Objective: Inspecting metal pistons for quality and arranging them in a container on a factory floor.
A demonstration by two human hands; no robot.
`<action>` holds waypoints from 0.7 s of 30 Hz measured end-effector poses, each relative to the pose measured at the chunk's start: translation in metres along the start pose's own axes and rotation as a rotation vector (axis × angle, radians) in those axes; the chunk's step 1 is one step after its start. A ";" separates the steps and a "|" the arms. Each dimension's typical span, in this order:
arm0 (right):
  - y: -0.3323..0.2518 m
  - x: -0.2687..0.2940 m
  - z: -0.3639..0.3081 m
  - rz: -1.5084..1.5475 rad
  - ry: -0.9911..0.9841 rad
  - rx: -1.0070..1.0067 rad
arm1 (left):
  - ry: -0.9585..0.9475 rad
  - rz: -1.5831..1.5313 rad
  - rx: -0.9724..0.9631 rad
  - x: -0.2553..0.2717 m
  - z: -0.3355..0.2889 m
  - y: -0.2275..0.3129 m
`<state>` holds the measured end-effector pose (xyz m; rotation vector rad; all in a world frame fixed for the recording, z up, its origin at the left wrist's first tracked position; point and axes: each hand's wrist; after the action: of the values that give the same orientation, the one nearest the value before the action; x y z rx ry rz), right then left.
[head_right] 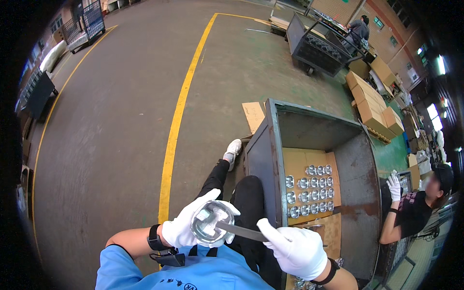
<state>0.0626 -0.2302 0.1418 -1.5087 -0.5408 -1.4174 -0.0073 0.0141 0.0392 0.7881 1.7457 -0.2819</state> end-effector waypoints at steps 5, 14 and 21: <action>-0.009 -0.009 0.002 -0.140 -0.073 0.089 | 0.006 -0.059 0.000 0.002 0.001 -0.004; -0.007 -0.014 0.006 -0.184 -0.038 0.167 | -0.009 -0.055 -0.016 -0.003 -0.001 -0.008; -0.006 -0.018 0.001 -0.179 0.012 0.160 | -0.064 -0.101 0.054 -0.001 0.001 -0.007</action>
<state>0.0538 -0.2213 0.1271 -1.3508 -0.7792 -1.4806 -0.0105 0.0081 0.0386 0.7228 1.7256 -0.4193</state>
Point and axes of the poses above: each hand's wrist, its own z-axis towards the middle knuckle, its own x-axis out of the back of the hand, y = z × x, and after that the axes turned 2 degrees about z, right-handed
